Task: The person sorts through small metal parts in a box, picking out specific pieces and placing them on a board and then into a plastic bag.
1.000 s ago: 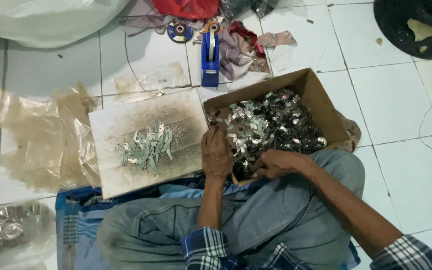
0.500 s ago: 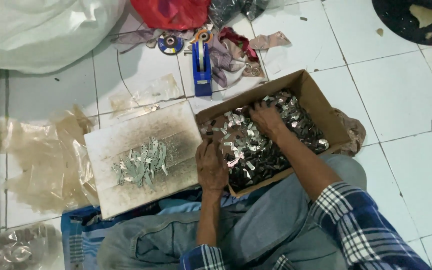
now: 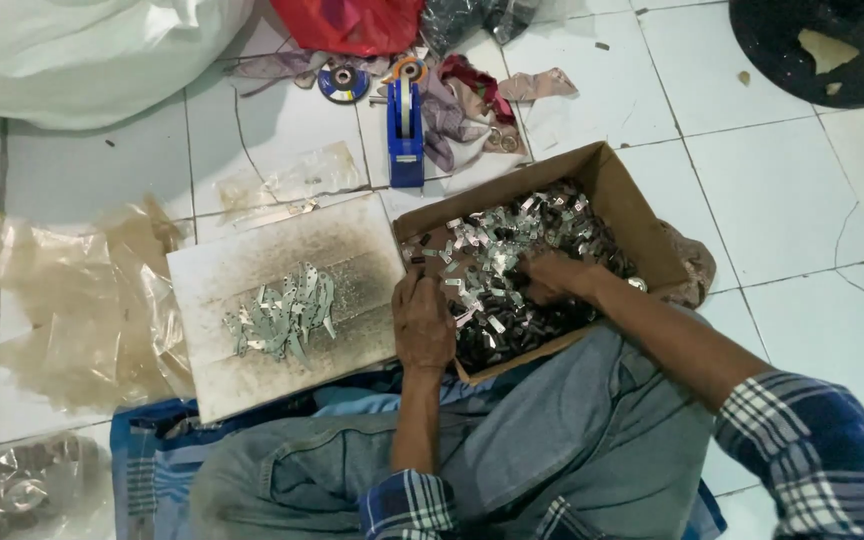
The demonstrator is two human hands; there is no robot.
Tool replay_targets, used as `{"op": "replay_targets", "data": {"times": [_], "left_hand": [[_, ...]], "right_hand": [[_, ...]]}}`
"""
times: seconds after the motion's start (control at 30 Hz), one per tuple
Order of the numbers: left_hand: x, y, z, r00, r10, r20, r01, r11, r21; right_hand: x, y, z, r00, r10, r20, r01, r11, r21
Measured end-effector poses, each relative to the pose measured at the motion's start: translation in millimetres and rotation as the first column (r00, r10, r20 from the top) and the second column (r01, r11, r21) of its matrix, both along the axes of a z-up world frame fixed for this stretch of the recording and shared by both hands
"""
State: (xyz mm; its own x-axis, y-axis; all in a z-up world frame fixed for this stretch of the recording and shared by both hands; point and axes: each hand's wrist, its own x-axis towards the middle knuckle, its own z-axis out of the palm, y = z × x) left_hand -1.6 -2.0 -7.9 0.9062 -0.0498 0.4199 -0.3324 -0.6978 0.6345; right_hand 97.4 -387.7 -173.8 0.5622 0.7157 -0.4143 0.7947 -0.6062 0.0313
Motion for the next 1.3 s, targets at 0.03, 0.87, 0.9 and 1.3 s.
{"op": "replay_targets", "data": {"times": [0.03, 0.87, 0.9, 1.3], "left_hand": [[-2, -2, -8, 0.998, -0.004, -0.069, 0.002, 0.999, -0.035], [2, 1, 24, 0.999, 0.036, 0.010, -0.037, 0.998, 0.052], [1, 0, 26, 0.999, 0.032, 0.004, -0.033, 0.998, 0.058], [3, 3, 20, 0.994, 0.030, 0.104, -0.030, 1.000, 0.000]], "right_hand": [[-12, 13, 34, 0.995, 0.052, -0.084, -0.041, 0.992, 0.121], [81, 7, 81, 0.832, -0.533, 0.150, 0.525, 0.846, 0.092], [72, 21, 99, 0.831, -0.538, 0.142, 0.529, 0.843, 0.094], [62, 29, 84, 0.857, -0.515, -0.006, 0.489, 0.812, 0.318]]}}
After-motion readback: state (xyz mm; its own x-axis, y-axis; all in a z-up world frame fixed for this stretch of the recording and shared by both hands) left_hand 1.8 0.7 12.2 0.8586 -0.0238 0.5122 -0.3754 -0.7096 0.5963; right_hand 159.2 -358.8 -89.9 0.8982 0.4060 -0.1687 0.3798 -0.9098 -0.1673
